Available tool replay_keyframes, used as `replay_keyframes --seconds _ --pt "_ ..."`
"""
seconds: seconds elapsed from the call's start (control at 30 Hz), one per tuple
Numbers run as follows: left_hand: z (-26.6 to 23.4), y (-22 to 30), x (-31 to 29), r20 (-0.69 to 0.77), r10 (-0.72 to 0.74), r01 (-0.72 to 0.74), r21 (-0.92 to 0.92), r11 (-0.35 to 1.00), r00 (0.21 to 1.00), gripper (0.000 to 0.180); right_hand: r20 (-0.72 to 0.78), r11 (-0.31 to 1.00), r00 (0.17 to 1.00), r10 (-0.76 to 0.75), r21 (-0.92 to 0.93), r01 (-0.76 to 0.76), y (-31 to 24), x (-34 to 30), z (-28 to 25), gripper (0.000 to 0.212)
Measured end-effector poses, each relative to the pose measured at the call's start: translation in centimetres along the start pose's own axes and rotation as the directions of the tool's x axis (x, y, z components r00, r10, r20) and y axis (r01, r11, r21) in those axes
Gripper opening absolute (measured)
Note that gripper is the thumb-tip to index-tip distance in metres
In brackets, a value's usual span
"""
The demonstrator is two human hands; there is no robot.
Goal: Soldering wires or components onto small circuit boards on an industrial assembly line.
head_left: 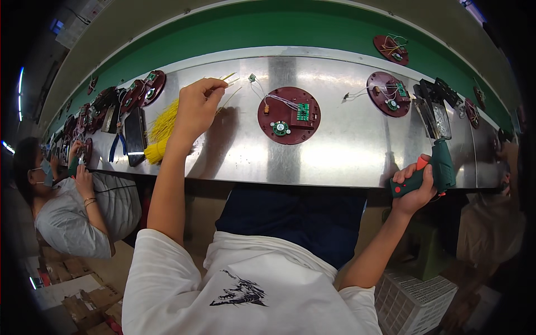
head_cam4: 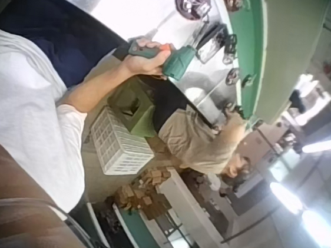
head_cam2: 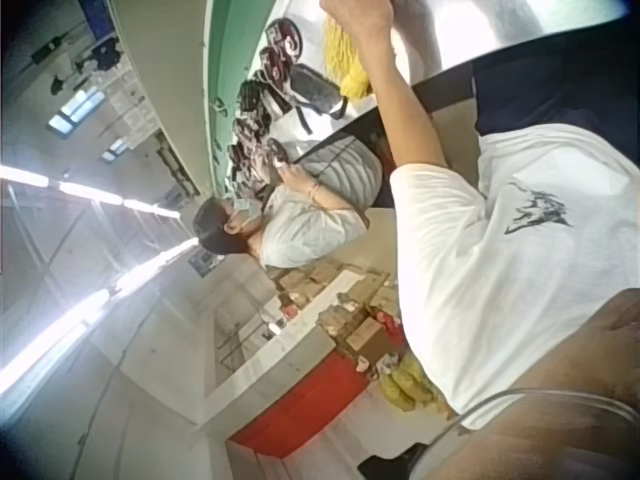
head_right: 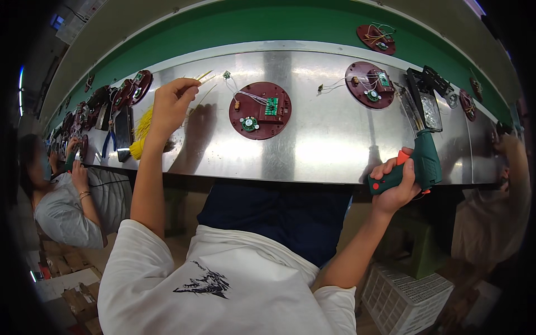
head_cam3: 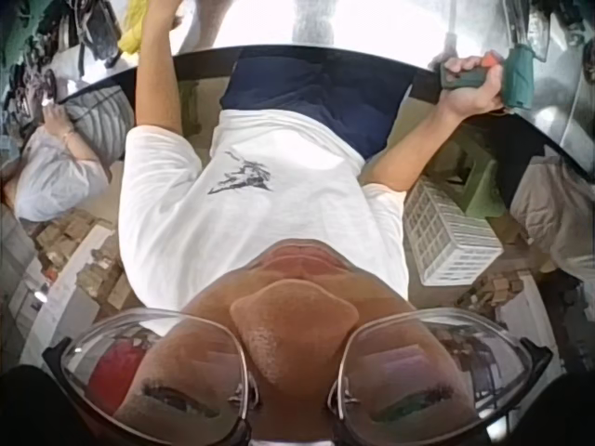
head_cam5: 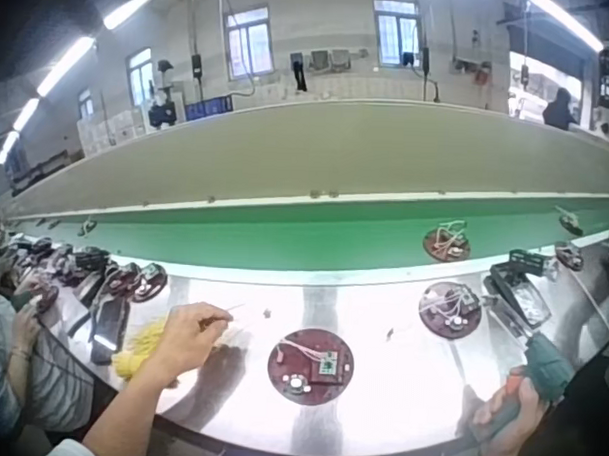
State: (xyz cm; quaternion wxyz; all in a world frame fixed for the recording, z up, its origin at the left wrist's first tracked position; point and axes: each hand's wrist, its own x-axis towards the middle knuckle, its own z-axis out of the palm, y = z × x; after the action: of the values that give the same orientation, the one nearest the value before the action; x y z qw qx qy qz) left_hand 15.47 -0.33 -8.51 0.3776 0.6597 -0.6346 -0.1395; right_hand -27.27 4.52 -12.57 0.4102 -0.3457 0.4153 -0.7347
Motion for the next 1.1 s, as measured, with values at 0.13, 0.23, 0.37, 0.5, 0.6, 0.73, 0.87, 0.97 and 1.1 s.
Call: replay_keyframes --seconds 0.13,0.23,0.37,0.5,0.6,0.73,0.87,0.97,1.1 --pt "-0.7 0.2 0.1 0.010 -0.003 0.003 -0.006 1.000 1.000 0.016 0.009 1.000 1.000 -0.006 0.012 0.006 0.0 0.1 0.0 0.030" --pt "-1.5 0.2 0.4 0.013 0.008 -0.008 0.005 1.000 1.000 0.017 0.012 1.000 1.000 -0.004 0.008 0.004 0.0 0.0 0.1 0.031" --pt "-3.4 0.4 1.1 0.060 -0.095 0.097 -0.025 0.995 0.994 0.018 0.018 1.000 1.000 0.005 0.013 -0.005 0.1 0.0 0.0 0.031" --pt "-5.5 1.1 1.5 0.176 -0.292 0.313 -0.109 0.943 0.940 0.017 0.015 1.000 1.000 0.000 0.008 0.000 0.1 0.1 -0.2 0.031" --pt "-6.6 0.8 1.7 0.245 -0.312 0.342 -0.089 0.935 0.918 0.015 0.011 1.000 1.000 0.007 0.005 -0.008 0.0 0.1 -0.2 0.031" --pt "-6.6 -0.5 1.6 0.237 -0.245 0.258 -0.022 0.966 0.940 0.019 0.018 1.000 1.000 0.007 0.009 -0.007 0.0 0.0 -0.2 0.032" --pt "-5.9 -0.5 1.0 0.249 -0.218 0.229 -0.017 0.973 0.944 0.019 0.008 1.000 1.000 0.006 -0.013 -0.005 -0.4 -0.1 0.1 0.032" --pt "-5.4 0.1 0.7 0.260 -0.178 0.209 -0.094 0.973 0.949 0.018 0.008 1.000 1.000 0.007 -0.008 -0.007 -0.3 -0.1 0.3 0.032" --pt "-4.6 1.6 0.5 0.282 -0.181 0.226 -0.137 0.965 0.942 0.017 0.008 1.000 1.000 0.012 0.000 -0.012 -0.3 0.0 0.2 0.032"
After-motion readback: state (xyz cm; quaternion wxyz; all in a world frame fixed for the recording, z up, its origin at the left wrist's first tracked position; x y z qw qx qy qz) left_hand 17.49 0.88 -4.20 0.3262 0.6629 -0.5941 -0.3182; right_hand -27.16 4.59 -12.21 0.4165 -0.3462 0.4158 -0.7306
